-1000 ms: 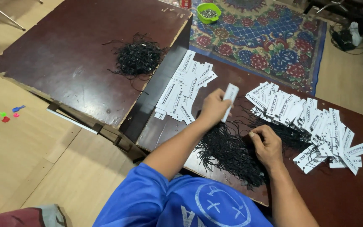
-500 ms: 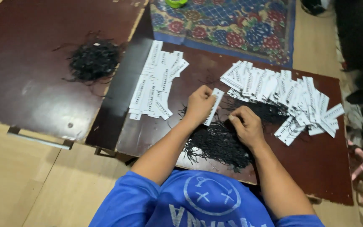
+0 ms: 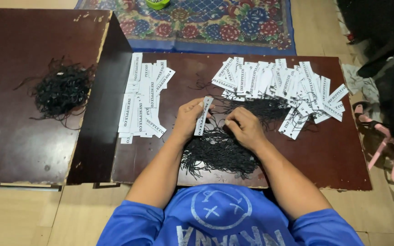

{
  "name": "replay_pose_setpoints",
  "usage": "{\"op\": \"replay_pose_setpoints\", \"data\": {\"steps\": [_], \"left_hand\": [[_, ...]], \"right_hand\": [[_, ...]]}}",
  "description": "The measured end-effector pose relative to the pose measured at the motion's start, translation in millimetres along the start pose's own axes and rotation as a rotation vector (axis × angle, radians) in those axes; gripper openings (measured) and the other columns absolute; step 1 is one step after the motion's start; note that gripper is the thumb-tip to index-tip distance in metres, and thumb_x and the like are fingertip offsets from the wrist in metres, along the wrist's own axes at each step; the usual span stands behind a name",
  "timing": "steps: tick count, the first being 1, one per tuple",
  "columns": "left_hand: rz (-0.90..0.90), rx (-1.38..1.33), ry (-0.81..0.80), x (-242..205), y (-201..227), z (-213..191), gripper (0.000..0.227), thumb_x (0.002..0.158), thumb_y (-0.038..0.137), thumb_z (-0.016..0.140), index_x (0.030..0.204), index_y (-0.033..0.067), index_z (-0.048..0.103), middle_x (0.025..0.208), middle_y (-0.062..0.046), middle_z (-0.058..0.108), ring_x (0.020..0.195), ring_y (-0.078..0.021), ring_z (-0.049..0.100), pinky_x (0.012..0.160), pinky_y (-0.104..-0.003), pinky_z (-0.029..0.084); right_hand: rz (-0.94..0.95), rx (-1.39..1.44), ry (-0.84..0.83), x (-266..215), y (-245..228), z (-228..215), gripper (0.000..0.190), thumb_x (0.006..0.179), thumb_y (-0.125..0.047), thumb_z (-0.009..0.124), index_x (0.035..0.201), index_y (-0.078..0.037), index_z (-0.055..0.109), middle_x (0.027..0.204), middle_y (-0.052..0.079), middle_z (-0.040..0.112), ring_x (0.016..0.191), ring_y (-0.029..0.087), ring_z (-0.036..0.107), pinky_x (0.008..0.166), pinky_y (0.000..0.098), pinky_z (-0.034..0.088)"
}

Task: Attaching thin black strings to paper labels/tags by threading them through pre-punched holes.

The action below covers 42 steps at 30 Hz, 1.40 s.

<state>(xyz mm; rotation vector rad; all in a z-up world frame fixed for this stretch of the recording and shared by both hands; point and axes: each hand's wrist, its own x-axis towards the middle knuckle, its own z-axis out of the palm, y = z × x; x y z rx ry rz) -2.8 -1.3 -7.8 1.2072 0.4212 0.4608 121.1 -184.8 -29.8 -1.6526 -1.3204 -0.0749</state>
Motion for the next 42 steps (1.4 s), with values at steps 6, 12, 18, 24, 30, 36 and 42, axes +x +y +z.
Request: {"op": "replay_pose_setpoints", "data": {"steps": [6,12,18,24,30,36,42], "left_hand": [[0.046,-0.027,-0.187,-11,16,13,0.033,0.093,0.01,0.069,0.124,-0.0014,0.069,0.1,-0.024,0.074,0.078,-0.0276,0.076,0.064,-0.032,0.064],[0.036,-0.003,-0.244,-17,4,20,0.036,0.092,0.008,0.071,0.126,-0.0035,0.068,0.101,-0.024,0.072,0.082,-0.0297,0.075,0.071,-0.037,0.064],[0.019,-0.004,-0.293,-17,-14,22,0.038,0.091,0.006,0.073,0.127,-0.0049,0.068,0.104,-0.023,0.072,0.088,-0.0265,0.072,0.077,-0.04,0.064],[0.014,-0.014,-0.299,-21,-13,24,0.038,0.091,0.006,0.074,0.127,-0.0039,0.068,0.103,-0.021,0.072,0.088,-0.0217,0.07,0.076,-0.039,0.065],[0.044,0.073,-0.284,-25,-2,27,0.035,0.09,0.007,0.074,0.124,-0.0023,0.07,0.101,-0.02,0.073,0.089,-0.0202,0.068,0.072,-0.035,0.064],[-0.015,0.011,-0.281,-16,-22,21,0.034,0.091,0.002,0.071,0.124,-0.0028,0.069,0.103,-0.023,0.072,0.081,-0.0249,0.074,0.07,-0.035,0.064],[-0.024,-0.001,-0.283,-18,-14,22,0.033,0.091,0.001,0.07,0.123,-0.0041,0.069,0.102,-0.026,0.071,0.078,-0.0295,0.075,0.066,-0.035,0.064]], "right_hand": [[0.034,-0.016,0.079,8,-23,-7,0.012,0.097,-0.013,0.069,0.085,-0.011,0.069,0.074,0.007,0.064,0.074,0.03,0.065,0.071,0.0397,0.053],[0.02,-0.025,0.104,4,-13,-3,0.013,0.099,-0.015,0.068,0.087,-0.011,0.069,0.074,0.007,0.063,0.073,0.03,0.063,0.07,0.039,0.053],[0.004,-0.07,0.117,3,-11,-3,0.012,0.099,-0.013,0.068,0.088,-0.01,0.069,0.074,0.008,0.063,0.073,0.031,0.063,0.069,0.0403,0.053],[0.011,-0.101,0.091,4,-14,-7,0.01,0.097,-0.012,0.068,0.088,-0.011,0.069,0.073,0.007,0.063,0.073,0.03,0.063,0.071,0.0391,0.052],[0.04,-0.105,0.079,8,-25,-8,0.009,0.096,-0.01,0.068,0.087,-0.008,0.068,0.073,0.01,0.062,0.073,0.031,0.063,0.071,0.0408,0.052],[0.034,-0.128,0.059,2,-11,-6,0.007,0.095,-0.012,0.071,0.089,-0.009,0.069,0.074,0.009,0.063,0.075,0.031,0.064,0.073,0.0406,0.052],[0.023,-0.112,0.047,3,-14,-6,0.007,0.094,-0.01,0.071,0.087,-0.01,0.069,0.074,0.009,0.063,0.074,0.031,0.064,0.072,0.0407,0.052]]}}
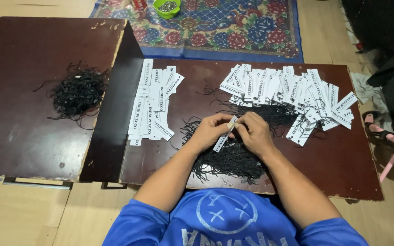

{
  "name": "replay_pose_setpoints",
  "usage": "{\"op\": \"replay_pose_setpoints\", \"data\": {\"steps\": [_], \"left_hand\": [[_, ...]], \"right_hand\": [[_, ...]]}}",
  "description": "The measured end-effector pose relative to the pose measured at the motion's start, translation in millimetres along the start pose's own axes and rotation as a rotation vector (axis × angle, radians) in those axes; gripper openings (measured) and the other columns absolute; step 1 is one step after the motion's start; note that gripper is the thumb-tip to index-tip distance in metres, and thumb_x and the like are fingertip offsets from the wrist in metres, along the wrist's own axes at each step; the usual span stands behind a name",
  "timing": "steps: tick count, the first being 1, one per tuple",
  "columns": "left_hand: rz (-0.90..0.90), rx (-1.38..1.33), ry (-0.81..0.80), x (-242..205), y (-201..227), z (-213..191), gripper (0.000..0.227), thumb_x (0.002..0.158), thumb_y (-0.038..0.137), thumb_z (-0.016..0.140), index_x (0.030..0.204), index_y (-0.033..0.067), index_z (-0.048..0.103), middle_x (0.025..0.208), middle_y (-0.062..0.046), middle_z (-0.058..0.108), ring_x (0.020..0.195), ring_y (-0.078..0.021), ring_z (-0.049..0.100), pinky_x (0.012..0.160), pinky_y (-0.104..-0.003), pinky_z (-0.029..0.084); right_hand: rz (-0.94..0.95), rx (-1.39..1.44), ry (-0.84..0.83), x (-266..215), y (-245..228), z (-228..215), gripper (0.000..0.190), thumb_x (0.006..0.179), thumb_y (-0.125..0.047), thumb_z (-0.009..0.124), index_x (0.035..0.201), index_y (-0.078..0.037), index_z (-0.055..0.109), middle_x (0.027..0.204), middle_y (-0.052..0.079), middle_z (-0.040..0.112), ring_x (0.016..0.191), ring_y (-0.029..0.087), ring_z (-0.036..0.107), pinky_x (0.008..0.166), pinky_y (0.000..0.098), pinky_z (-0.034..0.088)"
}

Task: Attaching thin black strings to paper labels/tags by threading them through pre-punched holes.

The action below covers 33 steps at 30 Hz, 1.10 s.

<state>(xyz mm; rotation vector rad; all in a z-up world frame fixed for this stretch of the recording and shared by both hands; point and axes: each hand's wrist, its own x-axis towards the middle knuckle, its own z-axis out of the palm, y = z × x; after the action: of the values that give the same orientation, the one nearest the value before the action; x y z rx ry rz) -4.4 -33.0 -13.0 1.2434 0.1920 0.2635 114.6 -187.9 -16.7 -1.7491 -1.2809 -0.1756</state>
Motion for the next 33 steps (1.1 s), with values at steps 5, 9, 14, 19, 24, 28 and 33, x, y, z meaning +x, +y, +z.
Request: {"op": "replay_pose_setpoints", "data": {"steps": [5,9,14,19,24,28,33], "left_hand": [[-0.013,-0.017,0.0,1,-3,0,0.032,0.091,0.001,0.07,0.122,-0.0053,0.069,0.098,-0.026,0.071,0.077,-0.0312,0.075,0.066,-0.036,0.064],[-0.009,-0.024,-0.005,2,-8,-1,0.031,0.091,0.003,0.072,0.121,-0.0042,0.07,0.096,-0.024,0.071,0.077,-0.03,0.075,0.066,-0.036,0.064],[-0.025,0.013,-0.004,1,3,0,0.026,0.096,0.009,0.066,0.119,-0.002,0.071,0.094,-0.022,0.072,0.079,-0.0287,0.076,0.066,-0.034,0.064],[-0.047,0.048,0.037,-1,10,5,0.019,0.098,0.008,0.061,0.11,-0.0021,0.072,0.086,-0.017,0.07,0.075,-0.0216,0.073,0.06,-0.026,0.062],[-0.028,0.082,0.049,-2,12,7,0.015,0.095,0.009,0.068,0.106,-0.0006,0.072,0.082,-0.015,0.07,0.072,-0.0191,0.073,0.057,-0.024,0.061],[-0.024,0.084,0.053,1,0,3,0.014,0.094,0.01,0.069,0.105,0.0003,0.072,0.081,-0.016,0.071,0.073,-0.0199,0.075,0.057,-0.024,0.062],[0.023,0.217,0.077,4,-15,-2,0.01,0.095,0.01,0.067,0.099,0.0015,0.071,0.076,-0.014,0.069,0.072,-0.0188,0.073,0.056,-0.023,0.058]], "right_hand": [[-0.005,-0.013,0.007,-2,5,2,0.008,0.094,-0.011,0.072,0.087,-0.01,0.068,0.074,0.008,0.063,0.075,0.031,0.064,0.073,0.0409,0.052],[-0.004,-0.021,0.019,-2,5,2,0.008,0.094,-0.013,0.073,0.087,-0.011,0.067,0.074,0.008,0.062,0.075,0.032,0.065,0.072,0.0411,0.052],[-0.003,-0.011,0.026,-3,6,4,0.008,0.093,-0.013,0.072,0.087,-0.011,0.068,0.073,0.008,0.063,0.074,0.031,0.065,0.071,0.0405,0.052],[-0.021,0.031,0.012,1,-4,1,0.01,0.094,-0.012,0.071,0.085,-0.01,0.068,0.072,0.008,0.062,0.071,0.032,0.063,0.069,0.0408,0.051],[-0.064,0.006,0.005,-2,3,4,0.013,0.095,-0.016,0.071,0.085,-0.011,0.067,0.072,0.008,0.061,0.072,0.032,0.063,0.069,0.0413,0.05],[-0.074,0.013,0.004,-4,6,5,0.012,0.095,-0.016,0.071,0.085,-0.012,0.067,0.073,0.008,0.062,0.072,0.031,0.063,0.069,0.0404,0.051],[-0.102,0.003,-0.003,-2,2,3,0.009,0.095,-0.014,0.071,0.087,-0.012,0.067,0.074,0.007,0.061,0.072,0.031,0.063,0.068,0.0398,0.05]]}}
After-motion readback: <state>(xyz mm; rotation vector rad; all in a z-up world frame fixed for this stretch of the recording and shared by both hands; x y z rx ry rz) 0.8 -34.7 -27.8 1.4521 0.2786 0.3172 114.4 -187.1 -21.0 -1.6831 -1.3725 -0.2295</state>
